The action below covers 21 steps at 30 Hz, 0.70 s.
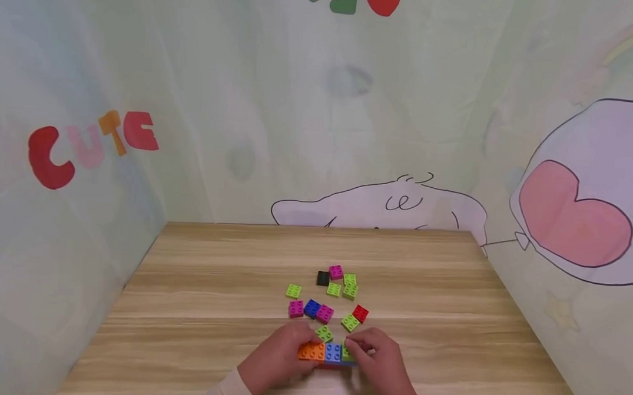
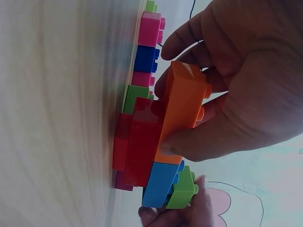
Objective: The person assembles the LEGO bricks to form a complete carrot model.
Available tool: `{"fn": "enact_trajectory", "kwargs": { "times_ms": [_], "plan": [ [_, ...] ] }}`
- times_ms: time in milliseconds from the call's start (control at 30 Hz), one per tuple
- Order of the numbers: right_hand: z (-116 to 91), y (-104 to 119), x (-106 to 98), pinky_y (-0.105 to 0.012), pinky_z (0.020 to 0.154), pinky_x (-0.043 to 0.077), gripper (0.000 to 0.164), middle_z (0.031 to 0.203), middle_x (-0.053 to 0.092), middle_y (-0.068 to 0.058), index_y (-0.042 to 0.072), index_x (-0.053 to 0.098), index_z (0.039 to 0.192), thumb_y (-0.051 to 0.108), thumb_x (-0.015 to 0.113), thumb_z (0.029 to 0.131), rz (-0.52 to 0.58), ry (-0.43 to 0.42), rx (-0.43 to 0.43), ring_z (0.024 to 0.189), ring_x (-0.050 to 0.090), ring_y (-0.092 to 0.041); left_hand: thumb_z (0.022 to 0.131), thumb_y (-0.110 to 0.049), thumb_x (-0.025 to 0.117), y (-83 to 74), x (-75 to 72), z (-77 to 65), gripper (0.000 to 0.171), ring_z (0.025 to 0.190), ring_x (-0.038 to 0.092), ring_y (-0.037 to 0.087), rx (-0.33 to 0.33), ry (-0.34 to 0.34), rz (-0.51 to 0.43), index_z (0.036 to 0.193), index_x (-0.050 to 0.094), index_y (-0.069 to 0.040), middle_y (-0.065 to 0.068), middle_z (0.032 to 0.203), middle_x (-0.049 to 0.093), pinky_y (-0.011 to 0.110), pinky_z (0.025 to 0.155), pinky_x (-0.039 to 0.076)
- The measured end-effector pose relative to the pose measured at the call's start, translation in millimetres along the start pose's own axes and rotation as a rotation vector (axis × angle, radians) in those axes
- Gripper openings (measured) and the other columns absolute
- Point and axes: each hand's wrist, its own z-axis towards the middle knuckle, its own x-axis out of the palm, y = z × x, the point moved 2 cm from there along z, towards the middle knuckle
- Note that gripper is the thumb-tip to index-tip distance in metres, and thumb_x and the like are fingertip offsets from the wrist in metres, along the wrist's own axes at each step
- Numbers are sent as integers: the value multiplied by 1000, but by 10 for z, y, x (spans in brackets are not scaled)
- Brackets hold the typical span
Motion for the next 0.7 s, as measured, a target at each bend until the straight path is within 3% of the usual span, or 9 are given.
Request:
{"fn": "enact_trajectory", "kwargs": {
  "times_ms": [100, 267, 367, 500, 600, 700],
  "plan": [
    [-12, 42, 43, -29, 67, 53, 24, 94, 69, 3, 14, 79, 109, 34, 76, 95, 13, -8, 169, 79, 62, -13, 84, -28, 88, -4, -8, -5, 29, 88, 56, 1, 0, -6, 7, 109, 78, -17, -14, 97, 66, 27, 86, 55],
    [-10, -10, 64, -36, 62, 58, 59, 86, 70, -4, -3, 66, 128, 49, 66, 100, 129, 139, 365, 68, 67, -20, 84, -28, 88, -6, -4, 1, 28, 87, 56, 1, -16, -8, -7, 108, 78, -17, -14, 96, 66, 27, 85, 55],
    [8, -101, 90, -37, 68, 62, 67, 82, 73, -7, -9, 62, 132, 50, 64, 101, 280, 197, 418, 71, 71, -21, 83, -27, 89, -8, -4, 8, 28, 87, 56, 1, -25, -5, -14, 107, 78, -17, -13, 96, 66, 27, 85, 55],
    [23, -188, 130, -37, 71, 63, 56, 85, 75, -9, -8, 66, 127, 41, 67, 101, 450, 189, 441, 72, 73, -21, 83, -27, 89, -4, -5, 14, 28, 86, 55, 1, -34, 2, -34, 107, 78, -18, -14, 96, 65, 27, 84, 55],
    [18, -205, 148, -37, 72, 63, 49, 87, 75, -8, -7, 69, 122, 38, 68, 101, 496, 182, 441, 72, 73, -20, 83, -26, 88, 2, -9, 10, 27, 86, 54, 0, -40, 5, -55, 107, 78, -18, -15, 96, 65, 27, 84, 55],
    [20, -197, 148, -37, 71, 63, 52, 86, 73, -8, -6, 68, 123, 41, 68, 100, 457, 174, 429, 71, 72, -20, 83, -26, 88, 8, -16, 1, 27, 89, 56, 2, -44, -7, -56, 106, 78, -18, -14, 98, 66, 30, 87, 55]
  ]
}}
